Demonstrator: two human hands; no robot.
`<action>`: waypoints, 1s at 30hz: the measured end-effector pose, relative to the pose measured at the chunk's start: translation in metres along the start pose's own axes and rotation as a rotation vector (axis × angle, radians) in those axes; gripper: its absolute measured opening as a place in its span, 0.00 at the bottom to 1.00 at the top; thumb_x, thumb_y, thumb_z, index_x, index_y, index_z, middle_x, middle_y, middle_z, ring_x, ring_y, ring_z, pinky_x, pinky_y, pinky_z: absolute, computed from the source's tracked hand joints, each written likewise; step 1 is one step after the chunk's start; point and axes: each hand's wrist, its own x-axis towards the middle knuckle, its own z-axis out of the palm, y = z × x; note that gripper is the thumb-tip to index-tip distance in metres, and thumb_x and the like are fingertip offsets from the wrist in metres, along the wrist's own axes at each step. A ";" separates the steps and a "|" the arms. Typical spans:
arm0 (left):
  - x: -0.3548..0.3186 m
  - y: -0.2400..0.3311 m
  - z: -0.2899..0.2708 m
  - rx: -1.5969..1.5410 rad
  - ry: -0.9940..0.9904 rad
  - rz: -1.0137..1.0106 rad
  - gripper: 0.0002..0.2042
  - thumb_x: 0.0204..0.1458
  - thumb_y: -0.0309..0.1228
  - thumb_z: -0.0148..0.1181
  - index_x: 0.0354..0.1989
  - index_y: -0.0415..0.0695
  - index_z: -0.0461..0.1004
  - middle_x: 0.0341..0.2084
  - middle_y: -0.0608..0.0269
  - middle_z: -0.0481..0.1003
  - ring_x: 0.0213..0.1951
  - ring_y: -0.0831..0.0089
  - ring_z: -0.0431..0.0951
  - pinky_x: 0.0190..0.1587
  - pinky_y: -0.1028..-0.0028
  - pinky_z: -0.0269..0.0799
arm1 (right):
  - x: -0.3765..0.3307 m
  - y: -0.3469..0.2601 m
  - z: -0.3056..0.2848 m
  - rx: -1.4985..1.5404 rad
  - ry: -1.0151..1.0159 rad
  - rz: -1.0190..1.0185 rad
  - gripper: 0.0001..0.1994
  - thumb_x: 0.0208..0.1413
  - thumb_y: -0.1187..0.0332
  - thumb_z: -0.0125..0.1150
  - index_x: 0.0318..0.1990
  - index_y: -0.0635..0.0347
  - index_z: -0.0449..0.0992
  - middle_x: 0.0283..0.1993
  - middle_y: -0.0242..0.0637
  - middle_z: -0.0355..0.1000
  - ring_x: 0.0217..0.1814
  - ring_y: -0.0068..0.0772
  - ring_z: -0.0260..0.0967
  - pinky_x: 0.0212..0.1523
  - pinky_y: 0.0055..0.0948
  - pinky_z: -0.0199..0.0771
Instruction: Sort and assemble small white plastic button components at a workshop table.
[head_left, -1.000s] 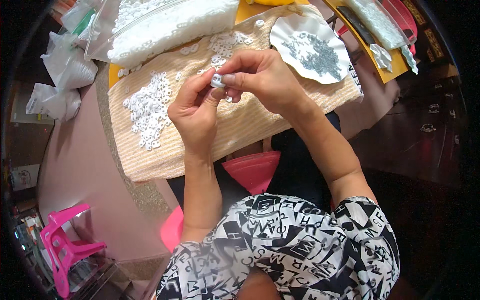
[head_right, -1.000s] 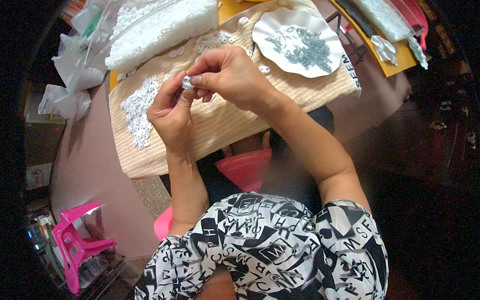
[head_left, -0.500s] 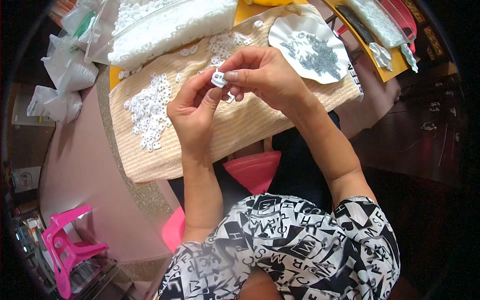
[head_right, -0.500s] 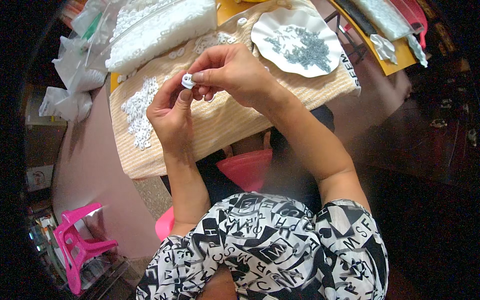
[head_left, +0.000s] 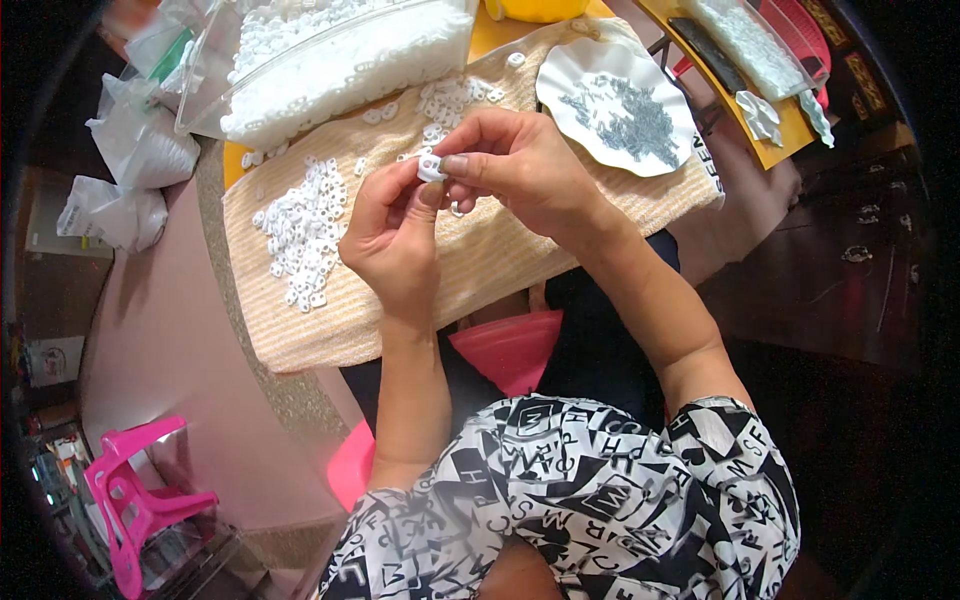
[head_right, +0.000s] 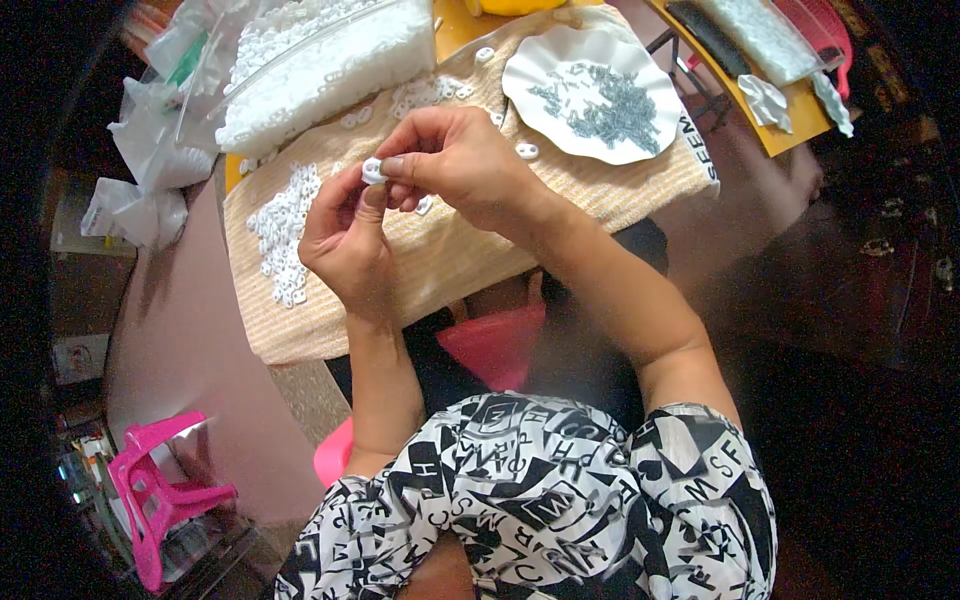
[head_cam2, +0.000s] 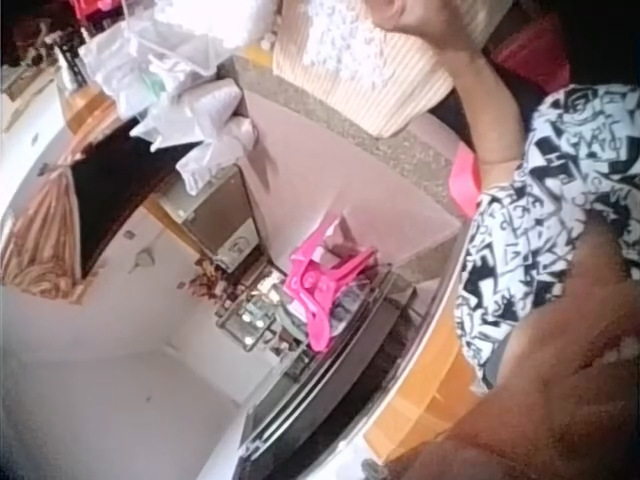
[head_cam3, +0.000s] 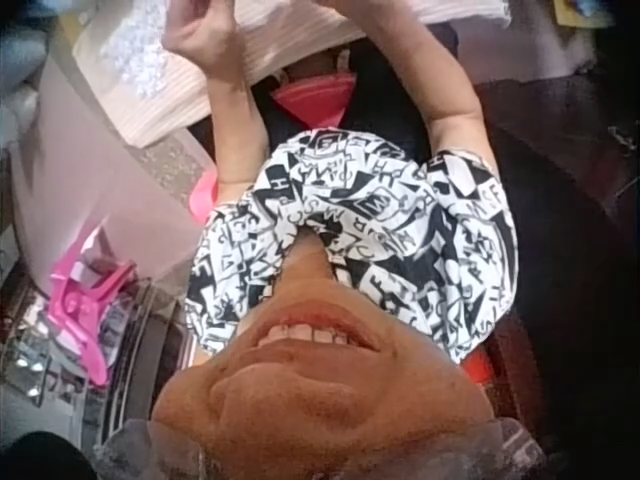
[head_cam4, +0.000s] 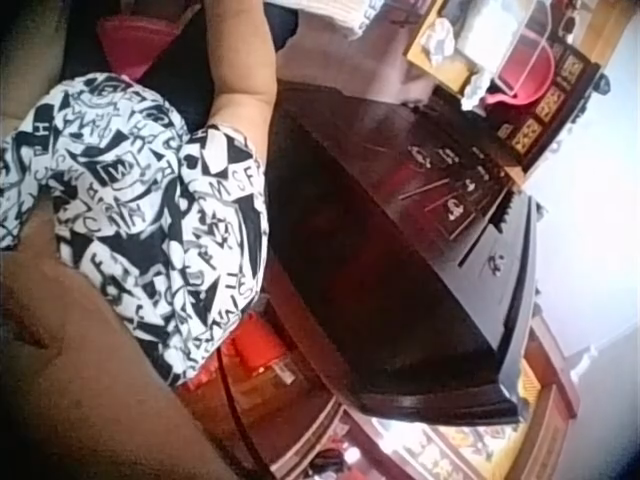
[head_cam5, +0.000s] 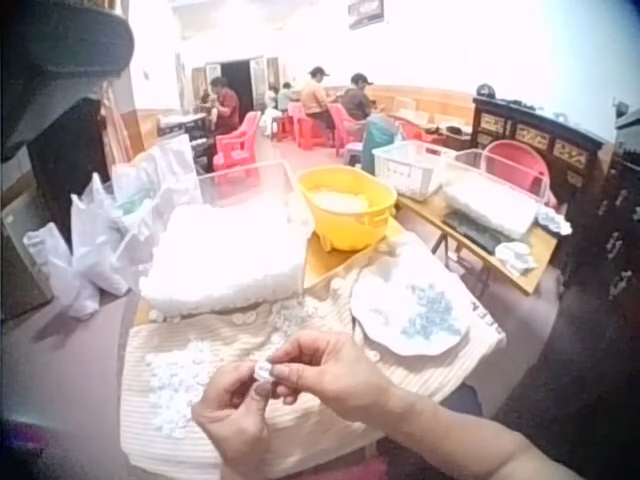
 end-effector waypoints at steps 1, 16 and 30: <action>0.000 -0.001 0.000 0.036 0.005 0.060 0.09 0.45 0.16 0.56 0.37 0.33 0.70 0.30 0.59 0.72 0.31 0.75 0.72 0.33 0.79 0.71 | 0.000 0.001 0.000 0.015 0.011 0.005 0.06 0.48 0.76 0.56 0.33 0.71 0.71 0.25 0.38 0.69 0.23 0.23 0.67 0.25 0.20 0.72; -0.002 0.011 0.004 0.191 0.062 -0.096 0.11 0.45 0.20 0.58 0.39 0.34 0.70 0.31 0.62 0.71 0.33 0.78 0.71 0.37 0.80 0.69 | 0.053 -0.080 -0.054 -0.670 0.610 -0.544 0.07 0.42 0.74 0.59 0.29 0.69 0.73 0.22 0.34 0.69 0.22 0.18 0.64 0.22 0.17 0.64; 0.007 0.012 -0.012 0.183 0.099 -0.082 0.11 0.46 0.23 0.58 0.38 0.34 0.69 0.33 0.61 0.69 0.34 0.77 0.69 0.37 0.80 0.66 | 0.202 -0.099 -0.050 -1.707 0.143 -0.383 0.13 0.40 0.72 0.53 0.36 0.60 0.75 0.38 0.50 0.70 0.40 0.48 0.69 0.43 0.36 0.68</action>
